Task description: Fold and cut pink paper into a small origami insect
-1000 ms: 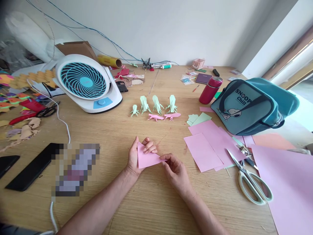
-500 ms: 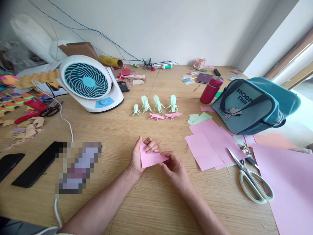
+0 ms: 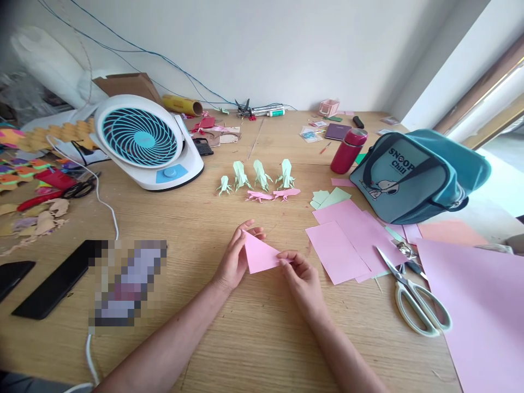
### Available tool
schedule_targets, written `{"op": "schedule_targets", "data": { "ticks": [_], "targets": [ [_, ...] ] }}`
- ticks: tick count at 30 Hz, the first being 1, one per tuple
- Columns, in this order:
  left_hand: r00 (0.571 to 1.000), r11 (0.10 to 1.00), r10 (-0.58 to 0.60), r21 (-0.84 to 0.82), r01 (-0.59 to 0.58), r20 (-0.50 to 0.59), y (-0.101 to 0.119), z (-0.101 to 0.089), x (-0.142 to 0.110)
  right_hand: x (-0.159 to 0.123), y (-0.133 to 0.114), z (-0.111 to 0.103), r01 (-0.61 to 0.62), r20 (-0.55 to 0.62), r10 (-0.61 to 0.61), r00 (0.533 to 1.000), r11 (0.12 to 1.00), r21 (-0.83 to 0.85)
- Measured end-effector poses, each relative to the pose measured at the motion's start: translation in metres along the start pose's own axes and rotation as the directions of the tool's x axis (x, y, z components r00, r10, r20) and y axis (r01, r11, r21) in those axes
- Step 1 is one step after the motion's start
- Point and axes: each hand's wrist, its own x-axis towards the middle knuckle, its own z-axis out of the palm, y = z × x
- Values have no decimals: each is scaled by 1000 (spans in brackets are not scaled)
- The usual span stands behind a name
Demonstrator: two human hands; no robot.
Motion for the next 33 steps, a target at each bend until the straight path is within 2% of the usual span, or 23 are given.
{"op": "schedule_targets", "data": {
  "ticks": [5, 8, 13, 21, 25, 30, 33],
  "targets": [
    [992, 993, -15, 121, -1, 129, 2, 4, -5, 8, 4, -26, -50, -68, 52, 996, 998, 31],
    [974, 981, 5, 188, -49, 227, -2, 5, -8, 13, 6, -38, -74, -81, 77, 994, 996, 44],
    [931, 867, -25, 471, -161, 364, -12, -3, -6, 17, 5, -45, -84, -65, 88, 994, 994, 63],
    [926, 733, 71, 611, -300, 370, -18, -13, -2, 15, 1, -42, -56, -10, 56, 998, 998, -12],
    [924, 734, 44, 615, -288, 380, -15, -11, -4, 14, 0, -41, -44, 13, 45, 999, 998, -48],
    [912, 635, 46, 692, -342, 408, -8, -7, -8, 14, 0, -42, -54, -18, 53, 998, 996, -71],
    [899, 622, 28, 696, -358, 437, -7, -7, -9, 14, 1, -42, -48, -8, 48, 999, 997, -66]
  ]
}}
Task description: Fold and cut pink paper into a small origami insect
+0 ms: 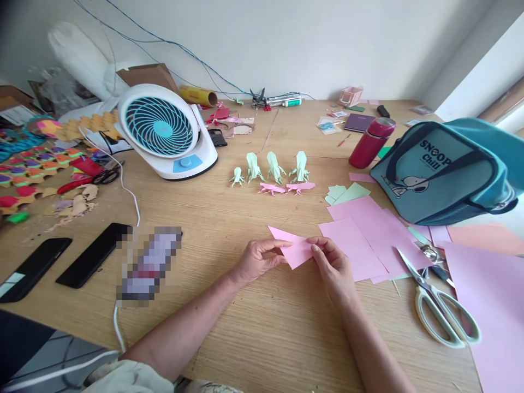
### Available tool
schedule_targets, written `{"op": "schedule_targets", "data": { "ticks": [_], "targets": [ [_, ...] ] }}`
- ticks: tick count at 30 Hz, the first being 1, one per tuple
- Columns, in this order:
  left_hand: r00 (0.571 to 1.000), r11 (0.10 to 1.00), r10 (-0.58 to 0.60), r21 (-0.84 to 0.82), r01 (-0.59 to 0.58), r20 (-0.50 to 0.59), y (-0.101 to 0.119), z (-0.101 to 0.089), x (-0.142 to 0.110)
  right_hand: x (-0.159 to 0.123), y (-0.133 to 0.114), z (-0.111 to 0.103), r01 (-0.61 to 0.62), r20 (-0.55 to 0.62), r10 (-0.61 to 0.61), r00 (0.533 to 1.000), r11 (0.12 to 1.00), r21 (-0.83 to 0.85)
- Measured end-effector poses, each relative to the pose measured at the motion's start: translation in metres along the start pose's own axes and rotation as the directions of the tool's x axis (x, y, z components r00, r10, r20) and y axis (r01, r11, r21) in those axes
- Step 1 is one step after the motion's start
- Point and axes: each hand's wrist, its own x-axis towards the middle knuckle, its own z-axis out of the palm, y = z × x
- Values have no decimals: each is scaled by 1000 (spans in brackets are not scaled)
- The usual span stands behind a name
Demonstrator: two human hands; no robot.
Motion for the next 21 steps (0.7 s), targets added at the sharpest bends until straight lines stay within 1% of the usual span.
{"op": "schedule_targets", "data": {
  "ticks": [5, 16, 21],
  "targets": [
    [999, 1000, 25, 9, -25, 40, -1, 1, 0, -1, 2, 0, 25, 18, -25, 1000, 1000, -9],
    [1000, 999, 3, 55, -3, -4, -3, 2, 1, -3, -1, 5, 131, 42, -127, 991, 987, -95],
    [999, 1000, -7, 11, 7, 44, -1, 2, 1, -3, -3, 8, 149, 46, -144, 989, 980, -134]
  ]
}}
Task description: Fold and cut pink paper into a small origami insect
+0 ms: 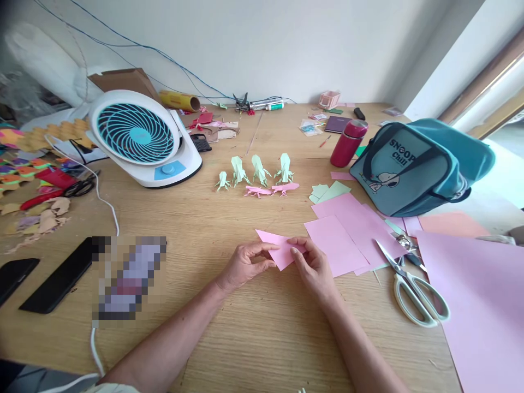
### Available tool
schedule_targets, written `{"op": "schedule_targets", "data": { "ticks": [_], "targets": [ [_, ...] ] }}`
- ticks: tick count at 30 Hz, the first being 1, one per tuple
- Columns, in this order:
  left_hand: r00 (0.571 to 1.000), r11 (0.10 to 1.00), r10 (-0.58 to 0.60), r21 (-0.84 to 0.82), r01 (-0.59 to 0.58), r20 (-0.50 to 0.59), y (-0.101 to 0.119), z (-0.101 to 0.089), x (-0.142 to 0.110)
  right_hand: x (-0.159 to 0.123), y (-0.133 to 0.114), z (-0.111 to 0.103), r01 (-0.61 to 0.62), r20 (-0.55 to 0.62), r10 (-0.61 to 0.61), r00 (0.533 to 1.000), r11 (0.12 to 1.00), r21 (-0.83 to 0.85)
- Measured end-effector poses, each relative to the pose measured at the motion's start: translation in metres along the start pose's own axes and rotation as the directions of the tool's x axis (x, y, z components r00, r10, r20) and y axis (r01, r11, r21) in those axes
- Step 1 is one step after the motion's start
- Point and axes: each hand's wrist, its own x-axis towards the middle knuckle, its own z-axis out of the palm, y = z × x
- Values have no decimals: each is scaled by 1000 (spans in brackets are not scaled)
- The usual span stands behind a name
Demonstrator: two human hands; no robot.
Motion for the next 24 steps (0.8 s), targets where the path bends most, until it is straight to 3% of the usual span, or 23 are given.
{"op": "schedule_targets", "data": {
  "ticks": [24],
  "targets": [
    [997, 998, -6, 60, 10, -78, 6, 0, 1, -6, -12, 12, 32, 130, -48, 990, 992, 122]
  ]
}}
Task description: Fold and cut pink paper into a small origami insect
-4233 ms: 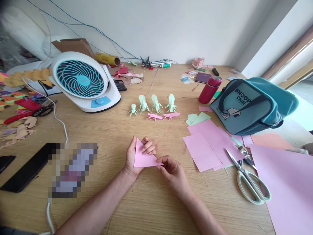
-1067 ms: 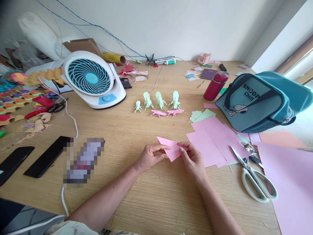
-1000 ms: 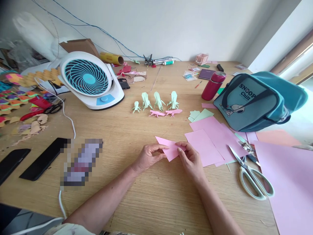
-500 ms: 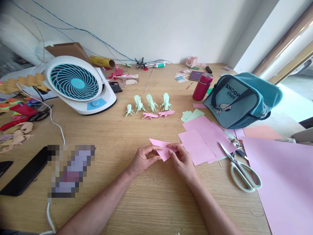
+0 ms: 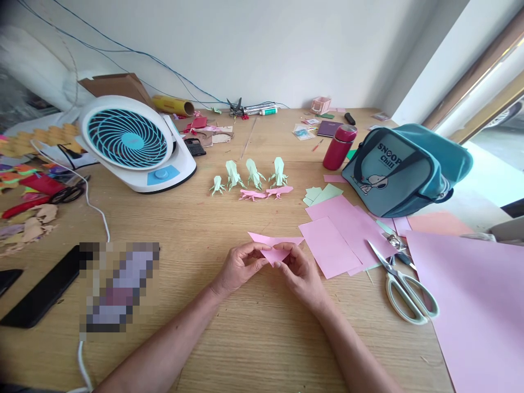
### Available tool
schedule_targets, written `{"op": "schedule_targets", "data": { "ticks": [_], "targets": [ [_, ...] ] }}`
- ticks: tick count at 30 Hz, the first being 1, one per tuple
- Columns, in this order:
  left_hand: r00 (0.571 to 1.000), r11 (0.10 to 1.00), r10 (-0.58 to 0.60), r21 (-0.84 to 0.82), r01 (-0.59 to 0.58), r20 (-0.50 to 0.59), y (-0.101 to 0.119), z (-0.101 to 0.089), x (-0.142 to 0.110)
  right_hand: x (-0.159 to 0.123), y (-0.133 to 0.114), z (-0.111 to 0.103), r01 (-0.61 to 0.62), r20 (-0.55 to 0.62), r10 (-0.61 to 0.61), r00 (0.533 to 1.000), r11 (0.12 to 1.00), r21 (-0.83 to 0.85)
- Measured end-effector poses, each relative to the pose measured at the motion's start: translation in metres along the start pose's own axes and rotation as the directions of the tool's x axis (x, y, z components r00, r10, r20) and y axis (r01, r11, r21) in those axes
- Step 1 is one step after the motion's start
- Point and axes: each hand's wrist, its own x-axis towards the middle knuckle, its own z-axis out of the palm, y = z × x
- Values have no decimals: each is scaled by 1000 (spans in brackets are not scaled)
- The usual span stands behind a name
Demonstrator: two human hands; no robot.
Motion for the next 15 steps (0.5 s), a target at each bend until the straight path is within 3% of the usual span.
{"op": "schedule_targets", "data": {
  "ticks": [15],
  "targets": [
    [1000, 999, -5, -38, 4, -31, -3, 0, 1, -1, 7, 2, -6, 59, 6, 998, 1000, 2]
  ]
}}
